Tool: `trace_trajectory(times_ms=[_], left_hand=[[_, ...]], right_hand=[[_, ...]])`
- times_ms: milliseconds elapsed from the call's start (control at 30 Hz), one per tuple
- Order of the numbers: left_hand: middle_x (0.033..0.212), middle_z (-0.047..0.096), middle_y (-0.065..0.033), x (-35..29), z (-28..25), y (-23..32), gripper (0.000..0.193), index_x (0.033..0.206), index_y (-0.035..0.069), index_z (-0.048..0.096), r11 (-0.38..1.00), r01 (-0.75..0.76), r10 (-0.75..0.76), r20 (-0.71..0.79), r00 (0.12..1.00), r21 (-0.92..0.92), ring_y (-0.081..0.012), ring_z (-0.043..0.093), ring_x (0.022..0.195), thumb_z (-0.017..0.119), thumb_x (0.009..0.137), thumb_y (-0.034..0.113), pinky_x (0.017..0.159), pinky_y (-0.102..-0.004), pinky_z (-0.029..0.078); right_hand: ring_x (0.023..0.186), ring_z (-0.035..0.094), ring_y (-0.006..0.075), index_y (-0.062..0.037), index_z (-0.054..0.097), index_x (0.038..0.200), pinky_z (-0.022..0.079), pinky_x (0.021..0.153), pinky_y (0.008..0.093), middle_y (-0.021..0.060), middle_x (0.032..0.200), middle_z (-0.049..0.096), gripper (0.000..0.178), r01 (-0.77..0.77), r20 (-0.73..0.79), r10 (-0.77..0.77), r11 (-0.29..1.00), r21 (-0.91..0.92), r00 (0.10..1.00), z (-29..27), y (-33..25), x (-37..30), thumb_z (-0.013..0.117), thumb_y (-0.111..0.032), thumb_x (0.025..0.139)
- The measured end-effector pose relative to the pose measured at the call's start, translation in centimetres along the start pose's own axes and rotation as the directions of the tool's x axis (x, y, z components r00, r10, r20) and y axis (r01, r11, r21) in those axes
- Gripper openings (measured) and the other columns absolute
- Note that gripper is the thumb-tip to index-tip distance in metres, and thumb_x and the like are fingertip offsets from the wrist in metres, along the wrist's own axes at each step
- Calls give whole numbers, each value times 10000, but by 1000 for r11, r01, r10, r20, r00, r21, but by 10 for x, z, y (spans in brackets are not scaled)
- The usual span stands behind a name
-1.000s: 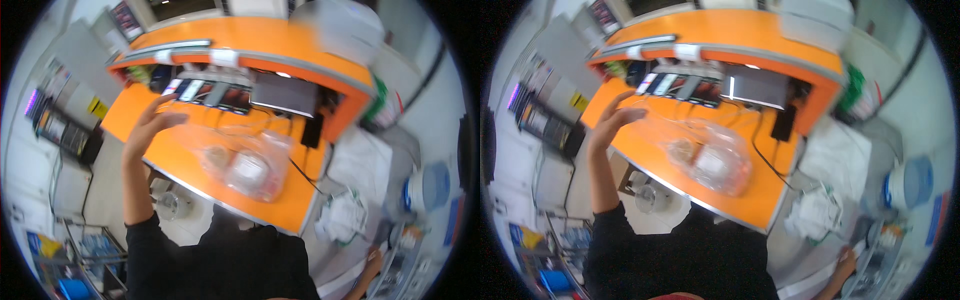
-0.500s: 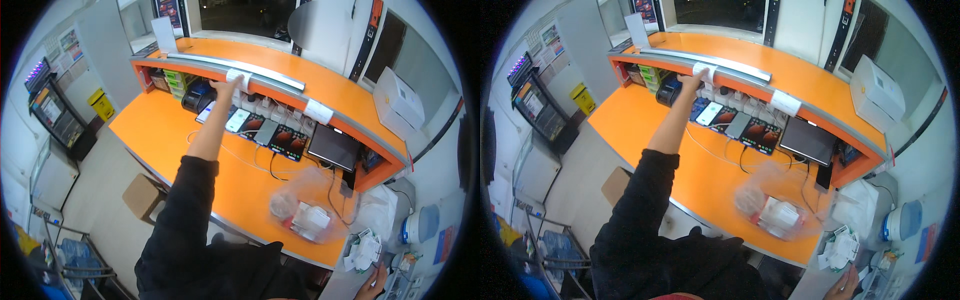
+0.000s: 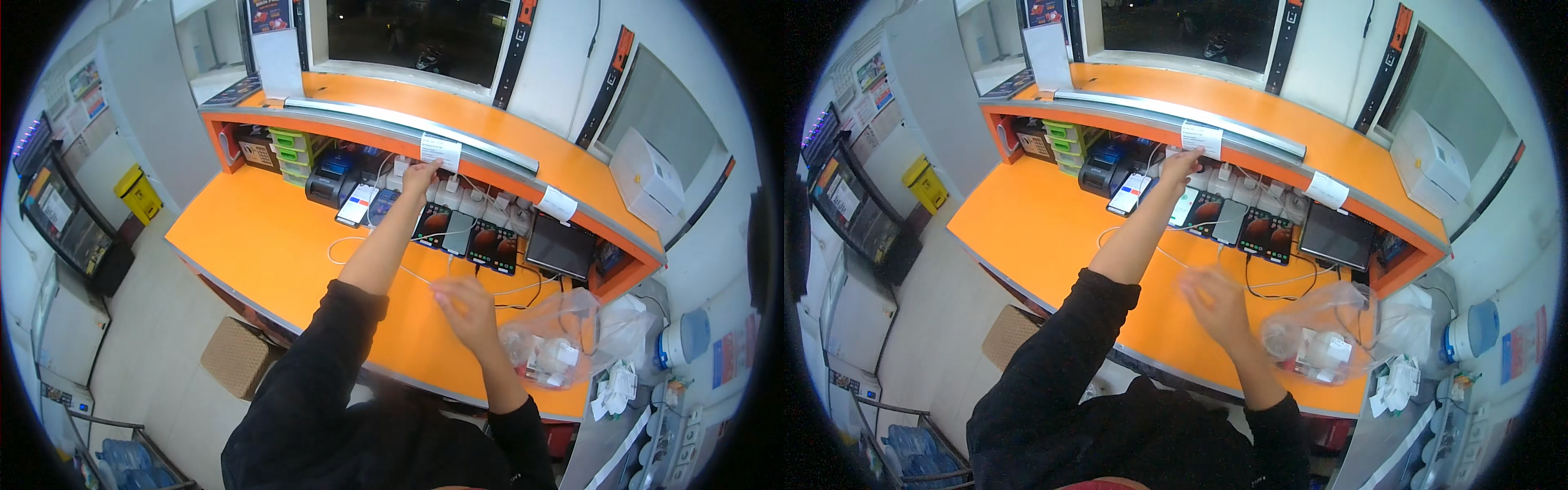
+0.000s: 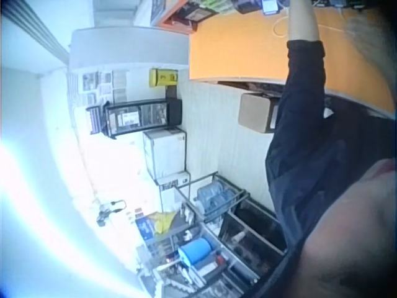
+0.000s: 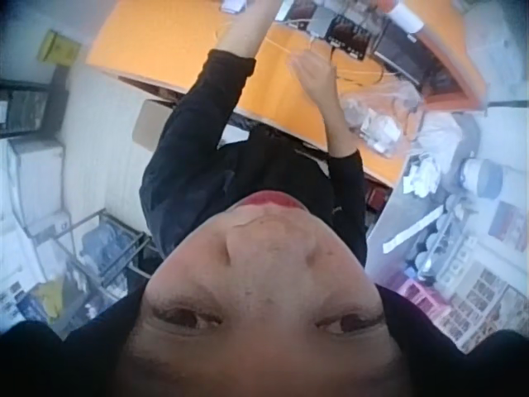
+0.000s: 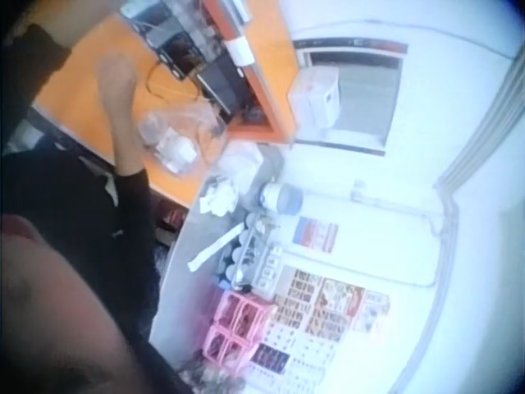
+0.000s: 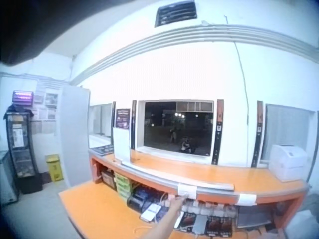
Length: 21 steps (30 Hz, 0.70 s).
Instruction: The person packs food items for a delivery order by placing a food box into a plastic bag, adding plastic-wrapped containers, and then pouring a beverage into a cup, sealing it, and placing it in a separate bag with the receipt.
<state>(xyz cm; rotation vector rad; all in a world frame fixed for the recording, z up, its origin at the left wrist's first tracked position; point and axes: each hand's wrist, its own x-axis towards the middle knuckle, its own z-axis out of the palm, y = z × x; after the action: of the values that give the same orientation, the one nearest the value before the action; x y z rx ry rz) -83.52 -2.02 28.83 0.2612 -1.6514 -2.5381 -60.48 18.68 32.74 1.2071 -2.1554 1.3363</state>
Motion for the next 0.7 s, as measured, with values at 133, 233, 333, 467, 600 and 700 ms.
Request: trace_trajectory(times_ms=[133, 233, 333, 467, 600, 700], left_hand=[[1154, 431, -122, -24, 15, 2, 724, 1130, 52, 325, 995, -94, 89, -218, 972, -13, -241, 433, 1057, 766, 623, 320, 772, -445, 372], [1106, 443, -130, -22, 9, 9, 702, 1172, 91, 287, 994, -93, 83, -157, 984, -57, -241, 419, 1045, 734, 668, 290, 766, -443, 388], [997, 503, -91, -20, 4, 16, 665, 1182, 60, 318, 992, -110, 111, -16, 994, 63, -198, 499, 927, 706, 692, 288, 716, -374, 413], [1053, 493, -67, -38, 3, 29, 621, 1199, 42, 356, 994, -57, 51, 67, 996, 92, -183, 499, 919, 680, 723, 276, 765, -337, 397], [923, 608, -73, -93, -47, 21, 351, 1017, 36, 573, 855, -402, 277, 366, 889, 329, -135, 553, 858, 681, 726, 200, 721, -255, 429], [889, 623, -57, -148, -50, 9, 268, 930, 41, 613, 661, -429, 225, 383, 896, 616, -155, 563, 869, 692, 694, 139, 785, -312, 418]], right_hand=[[887, 557, 182, 8, 555, 1008, 431, 787, 289, 100, 1013, 569, 253, -252, -166, 326, 900, 355, 931, 19, 71, 43, 590, -84, 775], [861, 565, 189, 16, 515, 1057, 438, 777, 283, 119, 1025, 565, 341, -221, -418, 229, 973, 68, 879, 40, 136, 108, 620, -124, 765], [772, 583, 177, 19, 523, 1028, 448, 707, 267, 123, 910, 605, 349, -328, -499, 290, 944, 12, 816, 55, 147, 155, 645, -143, 745], [678, 586, 147, 25, 531, 982, 442, 651, 244, 99, 767, 624, 304, -480, -350, 459, 877, 31, 816, 51, 159, 173, 647, -129, 747], [805, 562, 117, 19, 540, 982, 439, 701, 234, 65, 917, 605, 236, -301, -67, 502, 614, 730, 862, 65, 117, 124, 608, -72, 775], [867, 549, 121, 7, 532, 1013, 436, 759, 247, 66, 970, 587, 257, -343, -6, 489, 620, 706, 872, 52, 94, 70, 603, -48, 772]])
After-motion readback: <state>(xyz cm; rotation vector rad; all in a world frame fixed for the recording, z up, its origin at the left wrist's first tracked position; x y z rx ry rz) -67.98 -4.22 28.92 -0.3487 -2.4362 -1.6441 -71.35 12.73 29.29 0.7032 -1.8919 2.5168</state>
